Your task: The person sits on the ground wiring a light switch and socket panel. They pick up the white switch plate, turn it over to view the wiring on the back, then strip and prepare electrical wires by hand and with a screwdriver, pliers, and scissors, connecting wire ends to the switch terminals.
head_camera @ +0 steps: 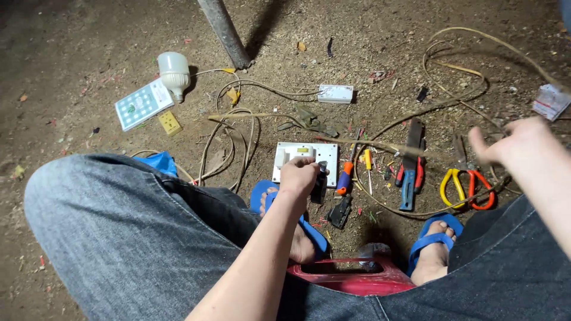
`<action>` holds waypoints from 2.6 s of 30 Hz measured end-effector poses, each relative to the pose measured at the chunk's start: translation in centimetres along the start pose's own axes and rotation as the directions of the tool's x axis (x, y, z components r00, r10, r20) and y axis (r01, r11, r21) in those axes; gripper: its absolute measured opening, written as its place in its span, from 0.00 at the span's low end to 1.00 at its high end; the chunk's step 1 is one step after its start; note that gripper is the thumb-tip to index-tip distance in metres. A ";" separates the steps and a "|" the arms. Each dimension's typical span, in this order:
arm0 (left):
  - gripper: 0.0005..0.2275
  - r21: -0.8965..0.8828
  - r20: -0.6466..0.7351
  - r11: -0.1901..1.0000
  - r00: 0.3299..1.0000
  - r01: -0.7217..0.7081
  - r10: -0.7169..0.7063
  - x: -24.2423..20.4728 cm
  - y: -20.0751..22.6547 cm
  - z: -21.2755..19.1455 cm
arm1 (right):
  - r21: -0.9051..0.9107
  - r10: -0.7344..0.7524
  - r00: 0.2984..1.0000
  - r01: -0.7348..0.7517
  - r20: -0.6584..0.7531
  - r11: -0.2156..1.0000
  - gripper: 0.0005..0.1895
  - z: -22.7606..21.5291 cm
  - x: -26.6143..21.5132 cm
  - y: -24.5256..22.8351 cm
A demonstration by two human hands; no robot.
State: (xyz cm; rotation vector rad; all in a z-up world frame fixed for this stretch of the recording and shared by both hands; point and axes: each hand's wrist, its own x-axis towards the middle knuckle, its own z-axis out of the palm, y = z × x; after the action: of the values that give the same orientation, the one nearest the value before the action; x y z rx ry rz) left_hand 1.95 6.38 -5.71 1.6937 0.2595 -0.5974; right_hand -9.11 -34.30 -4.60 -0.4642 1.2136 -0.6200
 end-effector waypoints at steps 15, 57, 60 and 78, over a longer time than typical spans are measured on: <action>0.24 0.349 -0.114 0.937 0.992 -0.017 0.061 -5.4 -0.3 -1.8 | -0.855 0.546 0.706 0.166 0.451 0.492 0.34 2.9 -18.1 18.0; 0.26 0.367 0.232 0.917 0.970 -0.159 0.076 -4.8 0.5 1.5 | -0.749 0.549 0.789 -0.182 0.275 0.637 0.20 0.0 -15.2 18.4; 0.27 0.369 0.271 0.913 0.960 -0.175 0.074 -5.3 0.8 1.8 | -0.763 0.504 0.820 -0.136 0.271 0.632 0.25 0.5 -17.6 17.3; 0.28 0.469 0.194 0.874 0.980 -0.131 0.042 -2.9 -1.1 2.4 | -0.881 0.422 0.855 0.082 0.303 0.465 0.26 0.0 -18.8 16.8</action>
State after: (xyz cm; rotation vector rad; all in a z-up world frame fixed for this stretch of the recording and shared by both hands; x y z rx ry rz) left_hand -1.65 4.78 -5.40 2.0997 -0.1085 -0.7867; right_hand -10.10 -9.22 -1.81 -1.2769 0.9756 0.4045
